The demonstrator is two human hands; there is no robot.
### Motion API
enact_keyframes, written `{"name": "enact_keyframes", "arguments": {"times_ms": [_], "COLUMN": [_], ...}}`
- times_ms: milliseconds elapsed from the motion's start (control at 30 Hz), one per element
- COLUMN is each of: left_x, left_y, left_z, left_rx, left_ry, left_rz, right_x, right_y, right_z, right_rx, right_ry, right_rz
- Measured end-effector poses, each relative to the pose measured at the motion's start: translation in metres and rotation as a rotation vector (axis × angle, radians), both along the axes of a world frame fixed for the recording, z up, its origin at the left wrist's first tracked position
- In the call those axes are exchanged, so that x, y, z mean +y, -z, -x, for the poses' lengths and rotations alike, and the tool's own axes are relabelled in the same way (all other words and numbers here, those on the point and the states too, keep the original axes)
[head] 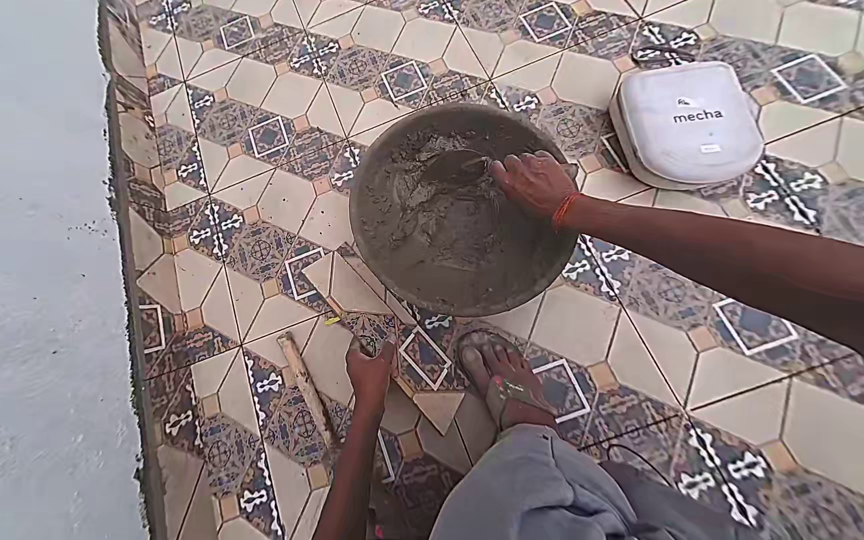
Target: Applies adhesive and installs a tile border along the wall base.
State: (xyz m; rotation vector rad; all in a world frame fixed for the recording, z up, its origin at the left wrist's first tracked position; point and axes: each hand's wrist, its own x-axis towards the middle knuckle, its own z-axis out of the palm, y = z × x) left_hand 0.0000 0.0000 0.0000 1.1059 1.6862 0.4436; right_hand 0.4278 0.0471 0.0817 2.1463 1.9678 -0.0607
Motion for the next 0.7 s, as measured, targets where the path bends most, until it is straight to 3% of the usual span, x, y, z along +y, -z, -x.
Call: {"name": "enact_keyframes", "arguments": {"times_ms": [67,167,367,500,567,667,700], "left_x": [-0.005,-0.014,-0.021,-0.006,-0.001,0.008,0.009], "left_y": [-0.004,-0.008,-0.050,-0.088,-0.107,-0.128,-0.131], "left_z": [0.003,0.010,0.038,0.068,0.088,0.111,0.117], "left_rx": [-0.214,-0.346,-0.591,-0.838,-0.890,-0.826,-0.701], "left_ry": [-0.081,-0.254,-0.537,-0.550,-0.514,-0.621,-0.667], "left_rz": [0.016,0.042,0.140,-0.064,-0.203,-0.526,-0.643], "right_x": [-0.013,-0.029,-0.054,-0.049,-0.044,-0.045,-0.050], "right_y": [0.013,0.019,-0.010,-0.031,-0.022,-0.005,-0.006], "right_z": [0.027,0.057,0.105,0.122,0.118,0.123,0.130], "right_rx": [0.071,0.103,0.230,0.325,0.455,0.615,0.587], "right_ry": [0.035,0.028,0.081,0.172,0.268,0.350,0.304], "right_rz": [-0.009,-0.052,0.206,0.383,0.483,0.580,0.591]}}
